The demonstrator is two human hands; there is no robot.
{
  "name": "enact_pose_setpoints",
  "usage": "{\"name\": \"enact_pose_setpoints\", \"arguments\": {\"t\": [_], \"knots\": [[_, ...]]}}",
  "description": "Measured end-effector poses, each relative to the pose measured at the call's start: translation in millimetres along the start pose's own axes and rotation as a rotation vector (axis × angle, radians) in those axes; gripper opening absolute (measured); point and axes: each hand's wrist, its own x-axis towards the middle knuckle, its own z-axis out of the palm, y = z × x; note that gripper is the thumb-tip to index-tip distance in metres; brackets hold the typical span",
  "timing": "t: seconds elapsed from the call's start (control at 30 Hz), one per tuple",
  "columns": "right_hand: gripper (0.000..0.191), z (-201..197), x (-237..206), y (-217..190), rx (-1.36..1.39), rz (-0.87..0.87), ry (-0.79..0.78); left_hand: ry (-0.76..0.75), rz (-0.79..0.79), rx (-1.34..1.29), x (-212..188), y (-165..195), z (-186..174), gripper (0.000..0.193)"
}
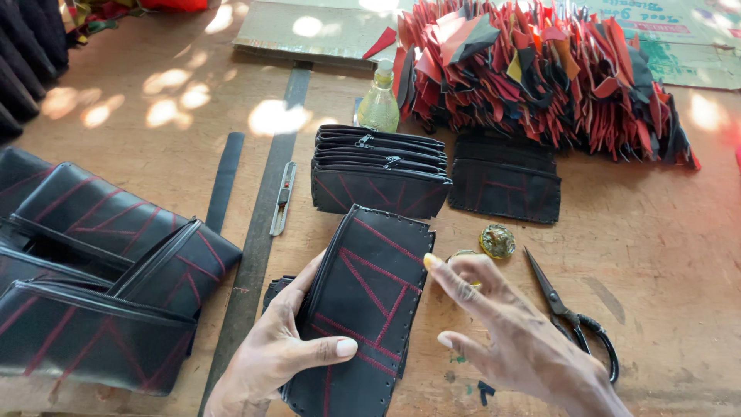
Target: The person applies a yellow adhesive from a small jar to the edges of black leather wallets with red stitching. They handle each wallet one at a time, spread the glue along the seams, and place the finished wallets into a stack on the table.
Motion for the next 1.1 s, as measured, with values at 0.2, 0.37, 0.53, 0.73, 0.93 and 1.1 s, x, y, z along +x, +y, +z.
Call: {"name": "enact_pose_setpoints", "arguments": {"t": [0.2,0.37,0.53,0.73,0.93,1.1], "knots": [[0.066,34.2,-30.6,3.1,-0.197,-0.286,-0.100,0.003,0.055,-0.065,4.8,0.2,-0.3,0.109],[0.060,24.6,-36.9,2.2,-0.069,-0.354,0.013,-0.017,0.038,-0.095,8.5,3.6,4.6,0.107],[0.065,28.8,-20.6,-1.8,-0.173,-0.338,0.128,-0.010,0.072,-0.074,11.7,7.3,6.6,0.105],[0.065,33.2,-24.7,-3.0,-0.355,-0.567,0.177,0.002,0.105,-0.052,13.2,11.4,3.1,0.105],[0.066,30.0,-22.1,-12.5,-0.481,-0.653,0.139,0.025,0.102,-0.050,16.6,13.9,1.9,0.106],[0.069,32.5,-21.3,-15.4,-0.526,-0.493,0.251,0.034,0.116,-0.013,17.3,12.9,-0.8,0.105]]}}
